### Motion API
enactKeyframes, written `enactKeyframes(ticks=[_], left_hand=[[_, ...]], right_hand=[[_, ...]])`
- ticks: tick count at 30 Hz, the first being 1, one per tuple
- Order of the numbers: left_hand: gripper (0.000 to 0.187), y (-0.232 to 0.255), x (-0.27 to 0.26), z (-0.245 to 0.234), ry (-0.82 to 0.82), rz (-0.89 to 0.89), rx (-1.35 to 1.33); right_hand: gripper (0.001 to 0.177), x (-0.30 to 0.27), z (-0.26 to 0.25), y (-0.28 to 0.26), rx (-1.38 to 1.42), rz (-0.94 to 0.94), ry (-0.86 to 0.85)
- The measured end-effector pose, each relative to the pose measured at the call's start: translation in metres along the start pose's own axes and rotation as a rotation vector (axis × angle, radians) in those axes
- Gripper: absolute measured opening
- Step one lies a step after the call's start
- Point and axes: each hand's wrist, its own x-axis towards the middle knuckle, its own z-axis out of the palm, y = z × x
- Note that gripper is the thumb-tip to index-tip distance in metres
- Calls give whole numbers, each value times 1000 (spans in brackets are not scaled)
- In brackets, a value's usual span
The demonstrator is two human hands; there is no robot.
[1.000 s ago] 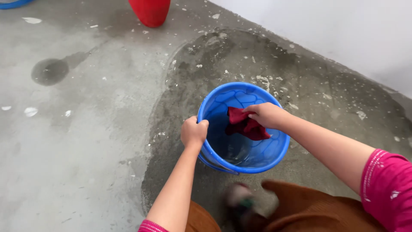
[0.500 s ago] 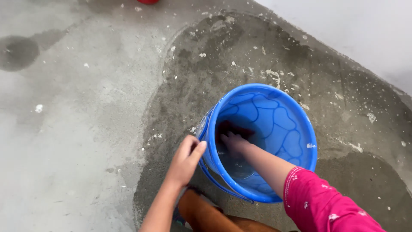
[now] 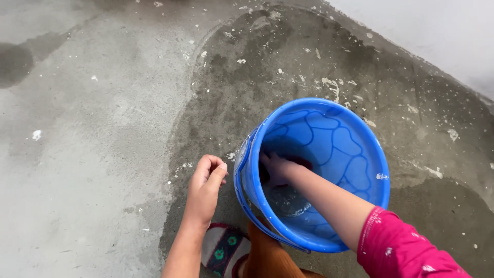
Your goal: The person dips a red cloth into a blue bucket of water, wrings it, and wipes a concrete floor in circular motions. They repeatedly rinse and wring the cloth, moving around a potted plant and a water dispenser while continuing to mop the floor.
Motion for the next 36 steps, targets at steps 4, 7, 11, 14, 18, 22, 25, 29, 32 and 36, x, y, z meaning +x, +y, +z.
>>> enactKeyframes(ticks=[4, 7, 11, 14, 18, 22, 25, 29, 32, 36], left_hand=[[11, -7, 4, -2, 33, -38, -33], [12, -5, 3, -3, 49, -50, -28], [10, -11, 4, -6, 64, -65, -24], [10, -15, 6, -7, 70, -52, -25], [10, -13, 5, -5, 90, -54, -68], [9, -13, 4, -4, 99, -56, -75], [7, -11, 0, -7, 112, -59, -69], [8, -11, -2, -13, 122, -65, -72], [9, -12, -2, -16, 129, -52, -85], [7, -13, -2, -16, 144, -70, -81]], right_hand=[[59, 7, 39, 18, 298, 87, -108], [94, 50, 43, 65, 116, 146, -40], [100, -5, -42, 33, 201, 130, 79], [103, -16, -36, 9, 107, 186, -18], [108, 26, 47, 29, -5, 131, -54], [46, 62, 51, 76, -41, 49, -157], [58, -15, -54, 44, 300, 62, 51], [54, -76, -109, 29, 407, 169, 130], [54, -96, -116, 35, 503, 110, 286], [47, -125, -128, 29, 656, 219, 420]])
